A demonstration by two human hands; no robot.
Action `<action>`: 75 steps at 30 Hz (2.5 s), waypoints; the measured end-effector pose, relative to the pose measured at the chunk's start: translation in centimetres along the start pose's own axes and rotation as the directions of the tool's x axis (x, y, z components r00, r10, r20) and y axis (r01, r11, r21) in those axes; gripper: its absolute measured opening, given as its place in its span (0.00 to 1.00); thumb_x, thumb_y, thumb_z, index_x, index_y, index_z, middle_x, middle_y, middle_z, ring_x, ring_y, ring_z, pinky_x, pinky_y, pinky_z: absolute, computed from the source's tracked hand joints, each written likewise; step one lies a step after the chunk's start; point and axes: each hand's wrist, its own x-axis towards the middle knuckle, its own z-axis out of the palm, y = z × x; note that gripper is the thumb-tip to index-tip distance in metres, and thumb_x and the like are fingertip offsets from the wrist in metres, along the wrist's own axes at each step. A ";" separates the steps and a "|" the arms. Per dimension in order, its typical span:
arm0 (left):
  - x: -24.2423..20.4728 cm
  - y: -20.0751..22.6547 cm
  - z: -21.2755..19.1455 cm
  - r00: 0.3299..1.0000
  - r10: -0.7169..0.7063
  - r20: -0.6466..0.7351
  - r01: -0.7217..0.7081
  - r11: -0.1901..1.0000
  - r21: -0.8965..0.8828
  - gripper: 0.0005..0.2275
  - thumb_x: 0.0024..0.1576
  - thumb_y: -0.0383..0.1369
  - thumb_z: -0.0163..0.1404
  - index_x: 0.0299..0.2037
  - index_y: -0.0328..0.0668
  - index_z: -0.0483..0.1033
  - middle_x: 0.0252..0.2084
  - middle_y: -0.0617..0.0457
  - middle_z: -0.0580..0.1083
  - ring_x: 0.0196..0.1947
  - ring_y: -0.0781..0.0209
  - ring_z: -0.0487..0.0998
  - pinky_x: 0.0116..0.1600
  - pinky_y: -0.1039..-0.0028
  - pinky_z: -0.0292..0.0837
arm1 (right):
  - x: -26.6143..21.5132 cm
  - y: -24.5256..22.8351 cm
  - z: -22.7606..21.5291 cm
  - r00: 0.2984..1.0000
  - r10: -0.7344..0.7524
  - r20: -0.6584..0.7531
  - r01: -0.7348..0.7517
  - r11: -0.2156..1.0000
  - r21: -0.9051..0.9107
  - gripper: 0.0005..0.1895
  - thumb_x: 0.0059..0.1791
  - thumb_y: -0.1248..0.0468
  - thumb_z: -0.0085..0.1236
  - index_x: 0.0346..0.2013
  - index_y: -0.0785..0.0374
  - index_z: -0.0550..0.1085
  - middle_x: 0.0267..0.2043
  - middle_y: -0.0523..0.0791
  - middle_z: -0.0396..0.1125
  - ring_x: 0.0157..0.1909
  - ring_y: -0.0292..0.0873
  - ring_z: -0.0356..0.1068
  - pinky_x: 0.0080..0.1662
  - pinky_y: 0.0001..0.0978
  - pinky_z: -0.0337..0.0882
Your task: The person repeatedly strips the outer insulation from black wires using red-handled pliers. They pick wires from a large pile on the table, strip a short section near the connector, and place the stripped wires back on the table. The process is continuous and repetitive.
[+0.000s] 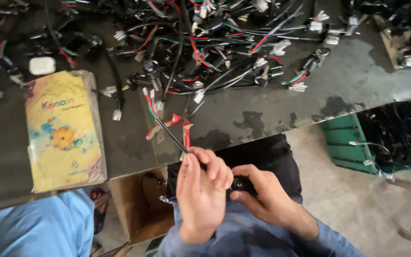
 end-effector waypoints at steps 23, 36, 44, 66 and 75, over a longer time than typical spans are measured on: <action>5.8 5.5 -5.0 0.816 0.279 0.506 -0.235 -0.641 0.731 0.31 0.55 0.49 0.57 0.62 0.34 0.67 0.59 0.41 0.68 0.61 0.39 0.66 0.62 0.49 0.59 | 2.9 0.9 -2.2 0.996 0.087 -0.003 -0.087 0.996 -0.003 0.21 0.50 0.62 0.59 0.56 0.63 0.68 0.45 0.53 0.73 0.48 0.51 0.73 0.49 0.36 0.70; 0.0 4.1 -8.5 0.932 0.243 0.269 -0.226 -0.190 0.955 0.13 0.47 0.31 0.62 0.42 0.43 0.78 0.34 0.50 0.74 0.38 0.51 0.76 0.45 0.64 0.71 | 1.9 1.5 -2.9 0.985 0.169 0.039 -0.171 0.982 0.080 0.16 0.49 0.64 0.60 0.49 0.66 0.71 0.37 0.48 0.70 0.39 0.42 0.69 0.44 0.33 0.69; -1.9 -2.1 -8.4 0.984 -0.177 0.026 0.034 0.327 0.944 0.13 0.49 0.31 0.62 0.42 0.42 0.77 0.34 0.50 0.75 0.37 0.53 0.77 0.44 0.66 0.73 | 3.3 0.7 -2.2 0.973 0.211 -0.088 -0.201 0.973 0.114 0.16 0.51 0.62 0.59 0.51 0.65 0.70 0.32 0.41 0.67 0.36 0.34 0.64 0.42 0.28 0.68; -2.0 2.9 -1.5 0.839 -0.531 0.117 -0.155 -0.028 0.987 0.12 0.54 0.31 0.61 0.44 0.39 0.74 0.33 0.51 0.77 0.35 0.59 0.80 0.43 0.72 0.76 | 2.0 3.7 -0.6 0.941 0.325 -0.099 -0.305 0.936 0.176 0.16 0.50 0.62 0.59 0.50 0.64 0.71 0.33 0.42 0.66 0.36 0.35 0.63 0.41 0.28 0.68; -1.9 -2.1 -8.6 0.977 -0.177 -0.120 0.145 0.139 0.980 0.15 0.55 0.28 0.57 0.51 0.38 0.70 0.39 0.42 0.75 0.40 0.50 0.77 0.48 0.67 0.73 | 1.2 1.7 -3.4 0.974 0.219 0.053 -0.224 0.918 0.327 0.18 0.52 0.65 0.58 0.55 0.66 0.68 0.40 0.42 0.67 0.43 0.35 0.64 0.47 0.30 0.66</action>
